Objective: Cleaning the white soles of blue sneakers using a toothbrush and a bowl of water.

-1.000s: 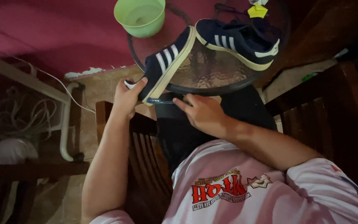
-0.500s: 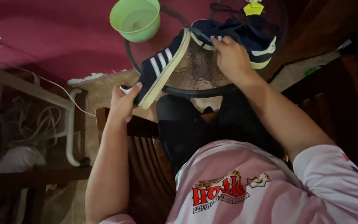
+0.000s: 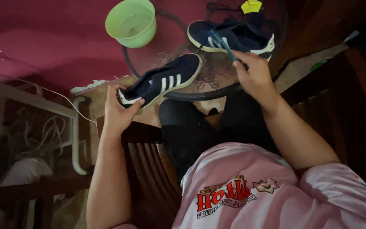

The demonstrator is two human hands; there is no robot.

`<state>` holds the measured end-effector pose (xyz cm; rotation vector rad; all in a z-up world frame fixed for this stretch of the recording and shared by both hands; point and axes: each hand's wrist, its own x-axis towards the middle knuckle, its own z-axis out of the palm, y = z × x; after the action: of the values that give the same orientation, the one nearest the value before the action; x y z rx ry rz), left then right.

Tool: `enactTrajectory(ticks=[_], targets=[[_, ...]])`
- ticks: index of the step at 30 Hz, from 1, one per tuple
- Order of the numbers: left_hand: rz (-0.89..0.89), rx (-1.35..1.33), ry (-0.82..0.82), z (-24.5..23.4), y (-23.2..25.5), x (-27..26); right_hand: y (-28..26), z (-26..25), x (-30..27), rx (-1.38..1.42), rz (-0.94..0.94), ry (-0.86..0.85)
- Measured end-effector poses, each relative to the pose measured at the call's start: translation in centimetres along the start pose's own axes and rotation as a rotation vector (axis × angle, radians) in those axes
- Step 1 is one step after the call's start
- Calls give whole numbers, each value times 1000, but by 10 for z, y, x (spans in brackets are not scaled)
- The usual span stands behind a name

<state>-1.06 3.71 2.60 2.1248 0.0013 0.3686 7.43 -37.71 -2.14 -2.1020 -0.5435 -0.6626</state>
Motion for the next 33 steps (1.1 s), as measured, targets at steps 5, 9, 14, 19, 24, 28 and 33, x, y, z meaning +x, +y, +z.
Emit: enactTrajectory(ticks=[5, 9, 14, 19, 24, 28, 33], targets=[[-10, 51, -55, -6, -2, -2, -15, -9, -24, 120, 70, 38], [7, 83, -73, -3, -5, -3, -15, -10, -41, 113, 108, 25], [21, 102, -100, -4, -16, 1, -10, 4, -62, 24, 150, -55], [-121, 118, -224, -15, -13, -3, -19, 17, -72, 50, 118, -161], [-101, 34, -286, -20, -9, 0, -28, 15, -75, 137, 168, -226], [-86, -36, -204, -11, -37, 4, -14, 12, -77, 157, 170, -188], [-83, -355, -107, -19, -64, 4, -42, -2, -72, 305, 416, -194]])
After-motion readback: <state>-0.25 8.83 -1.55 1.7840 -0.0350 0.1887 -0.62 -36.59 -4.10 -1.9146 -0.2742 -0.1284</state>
